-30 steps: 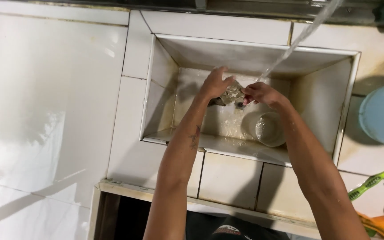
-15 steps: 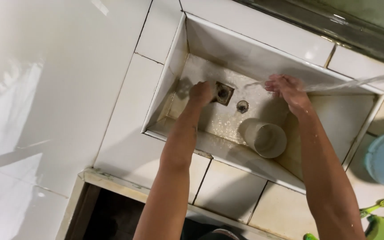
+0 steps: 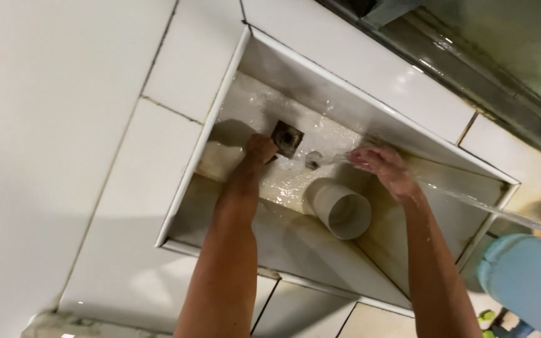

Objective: Scrubbing a sink drain with a toothbrush and rinsing a plastic container under a faucet.

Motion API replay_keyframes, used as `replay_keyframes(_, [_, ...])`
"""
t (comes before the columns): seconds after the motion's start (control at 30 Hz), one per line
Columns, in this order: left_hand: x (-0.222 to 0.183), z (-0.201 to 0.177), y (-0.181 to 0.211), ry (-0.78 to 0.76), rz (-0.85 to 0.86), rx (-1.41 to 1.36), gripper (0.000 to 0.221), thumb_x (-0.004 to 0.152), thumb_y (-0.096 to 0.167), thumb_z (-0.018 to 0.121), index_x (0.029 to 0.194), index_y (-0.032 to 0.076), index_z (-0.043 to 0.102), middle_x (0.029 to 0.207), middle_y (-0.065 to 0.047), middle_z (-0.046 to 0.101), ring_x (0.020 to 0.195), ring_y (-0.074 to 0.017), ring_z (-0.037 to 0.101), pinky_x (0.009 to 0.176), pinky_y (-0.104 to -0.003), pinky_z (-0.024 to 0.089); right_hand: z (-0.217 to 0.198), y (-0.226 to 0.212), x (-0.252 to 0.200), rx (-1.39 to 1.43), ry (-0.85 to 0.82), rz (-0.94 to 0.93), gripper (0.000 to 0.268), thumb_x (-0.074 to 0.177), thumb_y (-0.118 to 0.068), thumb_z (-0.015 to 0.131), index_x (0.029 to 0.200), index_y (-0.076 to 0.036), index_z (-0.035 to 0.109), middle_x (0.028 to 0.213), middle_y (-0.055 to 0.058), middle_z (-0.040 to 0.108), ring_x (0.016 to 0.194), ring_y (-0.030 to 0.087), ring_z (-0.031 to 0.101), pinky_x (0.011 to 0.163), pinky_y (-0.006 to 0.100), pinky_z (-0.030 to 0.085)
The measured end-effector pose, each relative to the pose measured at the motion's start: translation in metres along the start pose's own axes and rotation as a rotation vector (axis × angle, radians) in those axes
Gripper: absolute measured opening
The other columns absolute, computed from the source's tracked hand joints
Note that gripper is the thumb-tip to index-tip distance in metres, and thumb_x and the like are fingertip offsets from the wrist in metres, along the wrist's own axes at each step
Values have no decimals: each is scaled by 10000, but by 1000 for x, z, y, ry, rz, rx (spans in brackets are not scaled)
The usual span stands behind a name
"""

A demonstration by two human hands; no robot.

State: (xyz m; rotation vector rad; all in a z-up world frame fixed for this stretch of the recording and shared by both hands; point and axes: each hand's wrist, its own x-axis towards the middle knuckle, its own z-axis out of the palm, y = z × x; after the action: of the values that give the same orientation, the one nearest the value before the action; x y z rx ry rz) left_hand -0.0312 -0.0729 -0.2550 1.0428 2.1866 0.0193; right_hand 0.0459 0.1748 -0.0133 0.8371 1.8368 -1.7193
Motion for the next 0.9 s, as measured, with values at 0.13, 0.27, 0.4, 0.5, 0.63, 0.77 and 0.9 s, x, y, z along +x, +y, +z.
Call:
replay_keyframes(0.13, [56,10,2,113,45,44,197,886,90,536,772,108,696,721,-36,657,723,-199,595,688,-391,485,-2,4,-4,43,54,5,362,982,-223,557,1227,44,567,1114,152,628,1076,283,618,1039,498,441])
replay_keyframes(0.27, [61,-22,2,270,10,-192,188,884,104,501,806,41,660,777,-76,622,768,-244,581,694,-394,471,-21,27,-8,73,-85,-69,653,814,-555,584,1334,-161,555,1335,39,582,1269,194,527,1129,465,343])
replay_keyframes(0.4, [58,-50,-15,388,-104,-439,152,893,198,562,835,102,665,764,-67,635,773,-273,667,712,-409,551,-25,24,9,-97,18,60,527,1026,-405,389,1366,-18,498,1302,229,568,1201,338,563,1083,518,385])
replay_keyframes(0.5, [49,-79,1,296,-225,-739,206,891,231,556,908,69,682,839,-120,680,879,-341,697,765,-473,547,6,-22,-8,-75,-25,-16,514,1029,-380,383,1354,-1,507,1306,206,576,1205,327,565,1087,526,374])
replay_keyframes(0.63, [40,-111,62,318,-223,-883,290,927,229,522,1127,61,647,1033,-178,691,1055,-374,669,904,-493,528,-11,74,16,191,3,-158,377,1010,-263,507,1301,-24,526,1227,82,606,1080,213,615,1070,457,435])
replay_keyframes(0.77, [20,-130,116,259,-165,-1002,348,860,238,554,1146,50,616,1054,-211,676,1028,-418,668,869,-513,556,-93,227,92,395,-419,-592,779,724,-280,726,1378,16,423,1378,203,514,1272,338,488,1084,602,305])
replay_keyframes(0.9, [-21,-148,161,252,-128,-1346,451,808,175,628,1219,-6,578,985,-241,684,795,-323,719,694,-412,620,-40,151,-1,82,282,-180,544,1026,-371,542,1297,98,502,1119,297,599,1025,386,618,923,538,477])
